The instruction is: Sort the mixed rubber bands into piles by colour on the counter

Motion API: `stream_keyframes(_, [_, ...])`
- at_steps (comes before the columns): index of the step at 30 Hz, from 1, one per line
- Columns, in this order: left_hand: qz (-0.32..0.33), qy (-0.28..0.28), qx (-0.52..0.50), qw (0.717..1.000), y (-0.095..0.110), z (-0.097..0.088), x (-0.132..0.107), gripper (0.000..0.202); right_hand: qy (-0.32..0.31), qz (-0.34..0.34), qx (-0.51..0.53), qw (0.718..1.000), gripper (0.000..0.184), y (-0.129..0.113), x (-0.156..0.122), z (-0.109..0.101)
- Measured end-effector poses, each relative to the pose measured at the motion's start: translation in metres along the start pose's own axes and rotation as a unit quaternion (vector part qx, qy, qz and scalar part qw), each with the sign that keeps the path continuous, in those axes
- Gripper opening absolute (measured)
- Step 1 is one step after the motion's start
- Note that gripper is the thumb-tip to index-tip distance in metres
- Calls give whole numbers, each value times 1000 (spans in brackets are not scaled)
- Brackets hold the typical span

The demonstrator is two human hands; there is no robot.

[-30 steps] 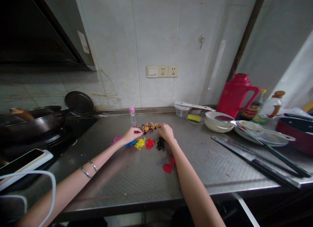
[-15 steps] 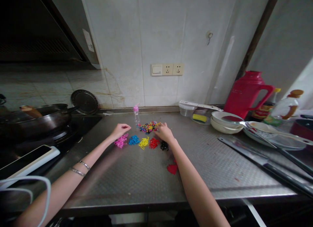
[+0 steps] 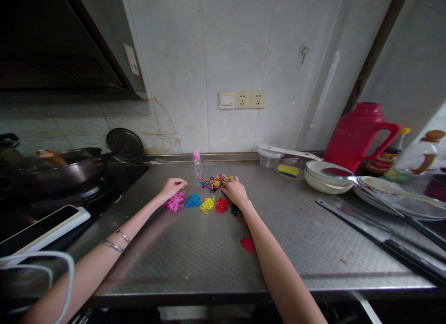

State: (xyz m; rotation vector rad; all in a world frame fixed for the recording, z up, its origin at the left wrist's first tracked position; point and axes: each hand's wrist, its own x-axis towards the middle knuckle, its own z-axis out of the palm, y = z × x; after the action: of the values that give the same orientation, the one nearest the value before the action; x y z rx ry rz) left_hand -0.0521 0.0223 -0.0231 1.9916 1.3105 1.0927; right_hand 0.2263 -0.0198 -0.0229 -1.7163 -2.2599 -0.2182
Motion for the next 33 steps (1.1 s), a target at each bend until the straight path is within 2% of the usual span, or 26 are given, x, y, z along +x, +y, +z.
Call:
stream_keyframes(17, [-15,5,24,1000,3,-4,-2,24,-25,-24,-2,999,28,9,5,3])
stream_keyframes(21, [-13,5,22,1000,2,-5,-1,23,-22,-34,-14,999,28,11,11,5])
stream_keyframes(27, [-3,-1,21,1000,-2,-2,0,22,-53,-42,-20,998,26,14,26,7])
stream_keyframes(33, [3,4,23,1000,1,-2,-1,24,-32,-65,-14,997,25,15,32,12])
